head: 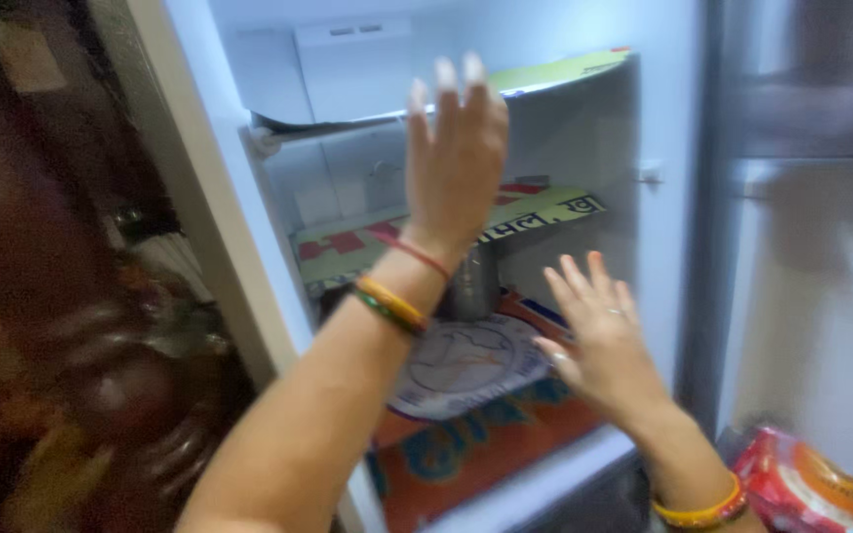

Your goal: The person removes items from a refrigerator, including a tomato puree packet, a steel pot of milk, a bowl of leafy greens, a plastic container, and small steel vessels, and rearranges them on the shelves and door compartments, repositioning a printed paper liner on a shelf.

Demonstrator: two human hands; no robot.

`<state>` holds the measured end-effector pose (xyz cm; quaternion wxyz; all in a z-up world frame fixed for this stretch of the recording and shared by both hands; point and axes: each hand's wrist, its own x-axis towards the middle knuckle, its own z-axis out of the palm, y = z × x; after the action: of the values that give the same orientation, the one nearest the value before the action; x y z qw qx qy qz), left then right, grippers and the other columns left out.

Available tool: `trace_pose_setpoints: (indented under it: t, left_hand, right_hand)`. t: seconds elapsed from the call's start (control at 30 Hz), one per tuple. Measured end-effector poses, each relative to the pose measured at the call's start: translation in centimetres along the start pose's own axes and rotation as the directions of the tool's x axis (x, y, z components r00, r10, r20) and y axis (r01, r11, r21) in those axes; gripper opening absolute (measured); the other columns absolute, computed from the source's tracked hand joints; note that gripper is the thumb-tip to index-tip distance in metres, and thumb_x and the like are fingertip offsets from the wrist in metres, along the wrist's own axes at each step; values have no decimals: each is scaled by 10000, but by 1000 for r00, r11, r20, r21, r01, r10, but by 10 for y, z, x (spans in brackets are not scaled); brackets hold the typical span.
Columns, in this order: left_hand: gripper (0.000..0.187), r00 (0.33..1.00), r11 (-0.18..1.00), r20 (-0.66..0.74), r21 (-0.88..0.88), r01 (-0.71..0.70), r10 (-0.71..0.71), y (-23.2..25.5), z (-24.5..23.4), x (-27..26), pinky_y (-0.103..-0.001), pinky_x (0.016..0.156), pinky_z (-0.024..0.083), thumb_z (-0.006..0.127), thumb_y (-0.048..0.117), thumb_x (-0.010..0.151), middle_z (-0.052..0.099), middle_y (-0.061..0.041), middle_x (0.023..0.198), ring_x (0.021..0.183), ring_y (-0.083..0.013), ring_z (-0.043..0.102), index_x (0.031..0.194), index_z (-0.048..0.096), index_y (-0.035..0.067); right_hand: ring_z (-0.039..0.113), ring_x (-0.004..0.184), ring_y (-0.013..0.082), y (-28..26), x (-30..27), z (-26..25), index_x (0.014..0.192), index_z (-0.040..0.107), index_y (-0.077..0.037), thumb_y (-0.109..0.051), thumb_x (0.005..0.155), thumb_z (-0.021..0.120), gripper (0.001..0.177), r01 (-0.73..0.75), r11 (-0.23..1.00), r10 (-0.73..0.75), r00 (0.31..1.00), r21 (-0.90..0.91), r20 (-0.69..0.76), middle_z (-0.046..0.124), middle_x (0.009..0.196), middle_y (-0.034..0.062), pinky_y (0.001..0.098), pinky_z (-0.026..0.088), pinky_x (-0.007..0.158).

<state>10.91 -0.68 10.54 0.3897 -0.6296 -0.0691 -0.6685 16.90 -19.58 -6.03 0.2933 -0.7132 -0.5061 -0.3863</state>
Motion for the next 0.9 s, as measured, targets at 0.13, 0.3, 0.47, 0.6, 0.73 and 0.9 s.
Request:
trace_pose_setpoints:
  t: [0.13, 0.3, 0.47, 0.6, 0.73, 0.9]
  left_hand:
    - [139, 782, 986, 601, 95, 137, -167, -43, 12, 36, -551, 1109, 390, 655, 139, 911, 747, -63, 804, 871, -252, 712, 847, 776, 162]
    - [156, 929, 999, 368, 7, -49, 43, -41, -6, 40, -396, 613, 528, 683, 163, 836, 711, -51, 700, 683, -232, 716, 711, 763, 210]
    - [117, 902, 990, 408, -62, -126, 140, 11, -78, 16, -412, 596, 479, 676, 206, 768, 694, -21, 650, 651, -214, 696, 688, 762, 215]
    - [102, 902, 992, 422, -123, -42, 90, 30, -148, 5, -400, 675, 475, 669, 199, 773, 664, -34, 666, 666, -223, 664, 700, 734, 173]
    - [95, 929, 978, 357, -208, -19, 94, 34, -220, 1, -466, 1035, 497, 659, 171, 800, 655, -73, 737, 773, -258, 656, 809, 724, 103]
    - [265, 976, 960, 174, -268, -84, 134, 20, -263, 5, -499, 1117, 415, 638, 153, 869, 672, -82, 899, 932, -260, 640, 1068, 767, 37]
  right_hand:
    - [219, 1523, 385, -2, 4, -8, 1524, 374, -89, -331, 791, 757, 862, 24, 1000, -24, 999, 6, -42, 361, 1600, 165, 572, 204, 1200]
    - [201, 1541, 375, -5, 3, -31, 1541, 355, -79, -270, 775, 789, 901, 20, 999, -15, 994, 40, -111, 338, 1621, 169, 567, 205, 1216]
    - [176, 1586, 383, -3, 2, -57, 1582, 320, -69, -128, 733, 825, 990, 28, 995, 1, 958, 98, -287, 294, 1668, 185, 540, 212, 1277]
    - [144, 1583, 409, 0, 1, -75, 1605, 296, -38, -128, 746, 839, 1021, 17, 999, -5, 939, 31, -343, 250, 1687, 222, 575, 143, 1283]
    - [240, 1536, 423, 2, -4, -89, 1537, 414, -37, -154, 747, 835, 903, -19, 995, -19, 930, -98, -367, 378, 1610, 234, 604, 159, 1231]
    - [633, 1263, 324, 4, -12, -108, 1306, 670, -120, -74, 877, 689, 432, -34, 999, 37, 956, 14, -291, 682, 1349, 133, 511, 436, 1126]
